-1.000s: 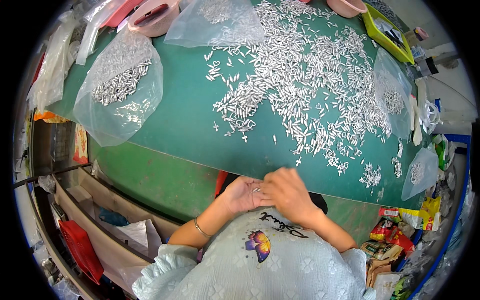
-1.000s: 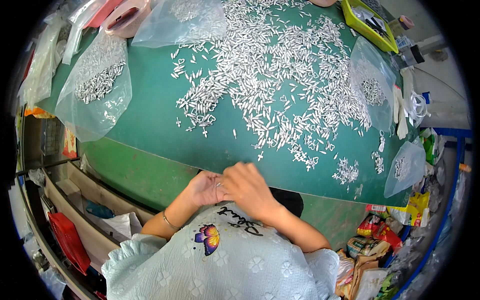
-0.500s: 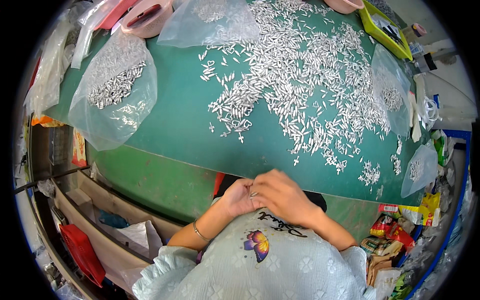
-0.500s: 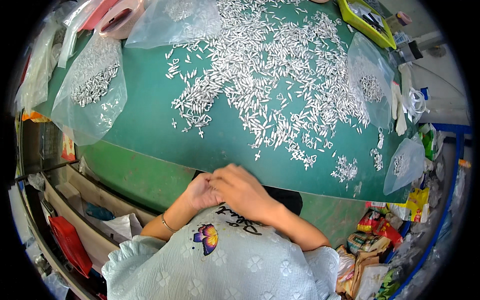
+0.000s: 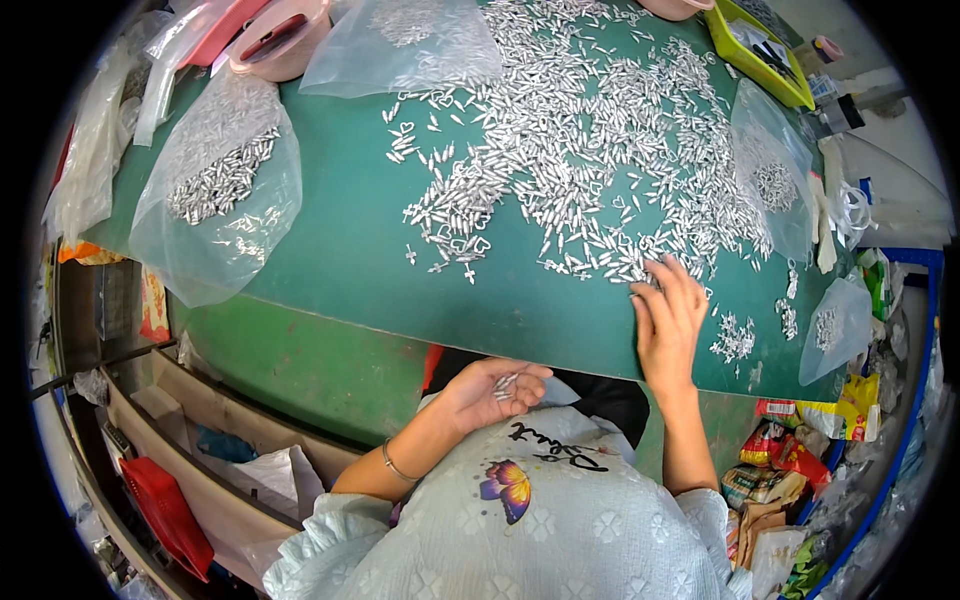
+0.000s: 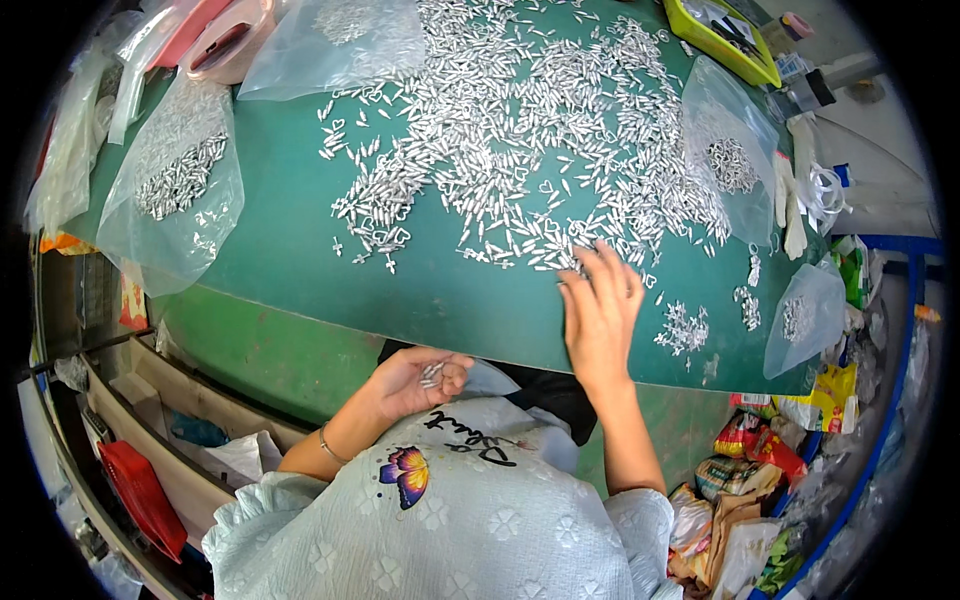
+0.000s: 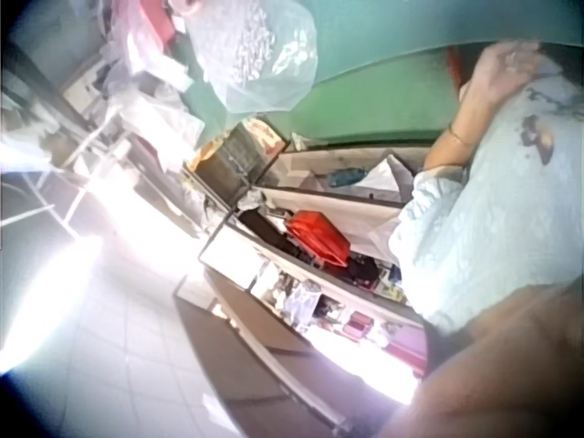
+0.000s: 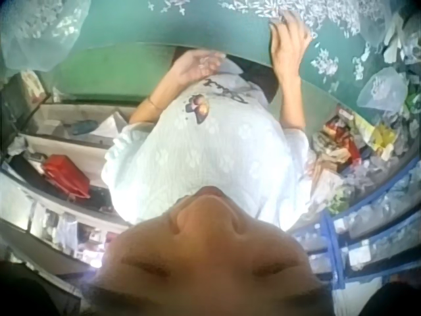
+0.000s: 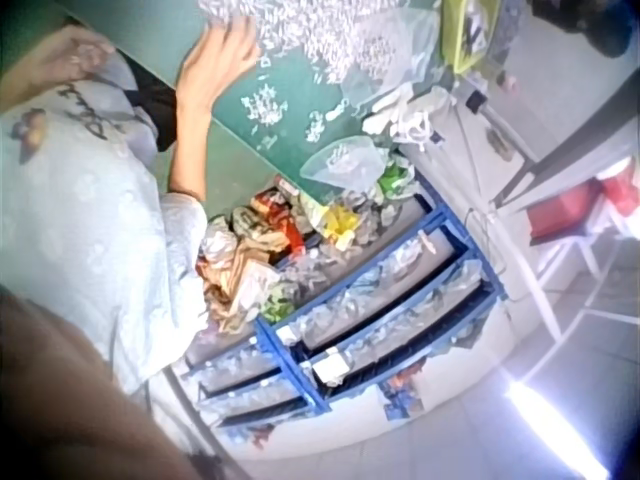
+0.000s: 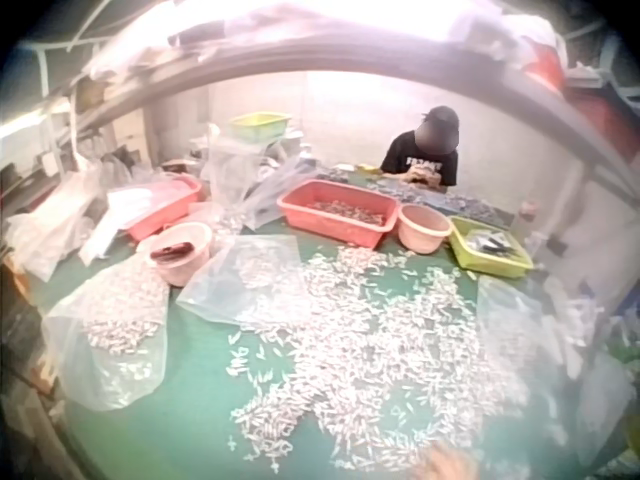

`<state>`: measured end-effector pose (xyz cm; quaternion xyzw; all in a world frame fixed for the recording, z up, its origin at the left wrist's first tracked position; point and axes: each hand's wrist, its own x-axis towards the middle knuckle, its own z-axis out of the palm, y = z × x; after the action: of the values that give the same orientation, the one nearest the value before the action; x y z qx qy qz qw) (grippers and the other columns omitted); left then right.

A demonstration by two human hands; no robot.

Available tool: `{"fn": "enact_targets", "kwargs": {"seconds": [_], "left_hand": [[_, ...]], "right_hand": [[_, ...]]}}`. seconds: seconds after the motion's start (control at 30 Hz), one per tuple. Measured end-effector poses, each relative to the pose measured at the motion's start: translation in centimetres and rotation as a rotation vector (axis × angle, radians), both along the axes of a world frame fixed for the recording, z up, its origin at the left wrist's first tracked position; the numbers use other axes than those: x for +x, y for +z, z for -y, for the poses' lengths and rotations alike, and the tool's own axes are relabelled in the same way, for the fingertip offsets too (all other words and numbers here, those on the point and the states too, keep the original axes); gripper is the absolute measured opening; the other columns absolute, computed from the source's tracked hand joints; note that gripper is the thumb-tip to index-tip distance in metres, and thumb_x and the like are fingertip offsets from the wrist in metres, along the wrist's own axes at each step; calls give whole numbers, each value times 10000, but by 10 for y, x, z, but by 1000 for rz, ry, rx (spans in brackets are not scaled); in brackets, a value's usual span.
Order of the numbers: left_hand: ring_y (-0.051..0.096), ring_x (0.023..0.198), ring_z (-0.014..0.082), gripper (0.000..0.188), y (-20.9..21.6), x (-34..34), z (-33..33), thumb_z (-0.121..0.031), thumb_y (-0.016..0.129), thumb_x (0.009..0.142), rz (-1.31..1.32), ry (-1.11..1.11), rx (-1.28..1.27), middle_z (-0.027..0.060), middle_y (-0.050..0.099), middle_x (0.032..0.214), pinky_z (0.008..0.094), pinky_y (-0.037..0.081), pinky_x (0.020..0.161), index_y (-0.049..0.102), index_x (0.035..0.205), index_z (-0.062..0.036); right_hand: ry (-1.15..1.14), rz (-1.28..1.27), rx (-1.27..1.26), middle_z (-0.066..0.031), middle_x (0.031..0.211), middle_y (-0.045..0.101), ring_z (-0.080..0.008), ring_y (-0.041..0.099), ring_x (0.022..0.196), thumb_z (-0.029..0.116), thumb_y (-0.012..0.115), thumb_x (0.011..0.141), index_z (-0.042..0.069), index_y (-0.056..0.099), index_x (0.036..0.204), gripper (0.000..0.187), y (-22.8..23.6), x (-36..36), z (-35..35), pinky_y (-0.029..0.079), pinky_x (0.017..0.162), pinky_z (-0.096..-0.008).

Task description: The person sorts small silver fasteners on a green table, picking them up one by one with the right hand and placing them into the left palm. The person repeatedly gathers fasteners from the table surface and accumulates them in the left hand throughout the clip.

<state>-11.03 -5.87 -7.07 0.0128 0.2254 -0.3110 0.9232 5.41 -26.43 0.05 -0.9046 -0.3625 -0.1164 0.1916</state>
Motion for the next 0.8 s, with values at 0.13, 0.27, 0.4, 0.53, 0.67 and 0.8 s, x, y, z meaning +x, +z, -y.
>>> {"fn": "enact_targets", "kwargs": {"seconds": [0.13, 0.27, 0.4, 0.53, 0.67, 0.8], "left_hand": [[652, 1048, 309, 403, 10, 6, 2, -196, 429, 1016, 29, -84, 41, 252, 650, 1124, 368, 544, 884, 554, 1198, 141], [582, 1212, 368, 451, 29, 19, 8, -190, 418, 1016, 25, -112, 163, 322, 546, 1309, 433, 479, 1042, 483, 1283, 168], [573, 1225, 368, 456, 36, 20, 6, -181, 430, 1009, -14, -135, 212, 323, 530, 1327, 429, 473, 1051, 467, 1297, 170], [575, 1221, 370, 455, 30, 17, 6, -178, 442, 1003, -15, -119, 208, 325, 536, 1319, 430, 471, 1052, 469, 1294, 172], [551, 1245, 390, 452, 33, 24, 8, -169, 468, 1000, -23, -146, 208, 330, 524, 1330, 426, 458, 1065, 464, 1295, 172], [556, 1234, 400, 448, 31, 21, 5, -170, 485, 986, -43, -102, 222, 342, 520, 1326, 437, 457, 1061, 477, 1275, 171]], "right_hand": [[2, -61, 106, -78, 1154, 608, -296, 536, 1146, 49, 702, 802, 65, 652, 1051, 254, 8, 0, -14, 345, 979, -427], [42, -33, 75, -57, 1122, 597, -262, 531, 1070, 82, 715, 808, 62, 651, 1006, 209, 4, 0, -55, 354, 907, -405], [17, -73, 139, -55, 1058, 614, -262, 547, 1021, 67, 713, 808, 59, 645, 902, 117, 6, 0, -46, 355, 887, -405], [-19, -91, 113, -67, 1037, 620, -270, 554, 977, 50, 709, 804, 52, 649, 935, 144, 11, -9, -28, 364, 868, -417], [33, -109, 163, -91, 1108, 594, -282, 547, 1017, 66, 714, 795, 54, 659, 1063, 274, 3, 0, -39, 389, 837, -442], [51, -10, 131, -73, 1109, 596, -277, 540, 1062, 69, 732, 768, 64, 658, 1000, 243, -12, 7, -50, 383, 866, -412]]}}
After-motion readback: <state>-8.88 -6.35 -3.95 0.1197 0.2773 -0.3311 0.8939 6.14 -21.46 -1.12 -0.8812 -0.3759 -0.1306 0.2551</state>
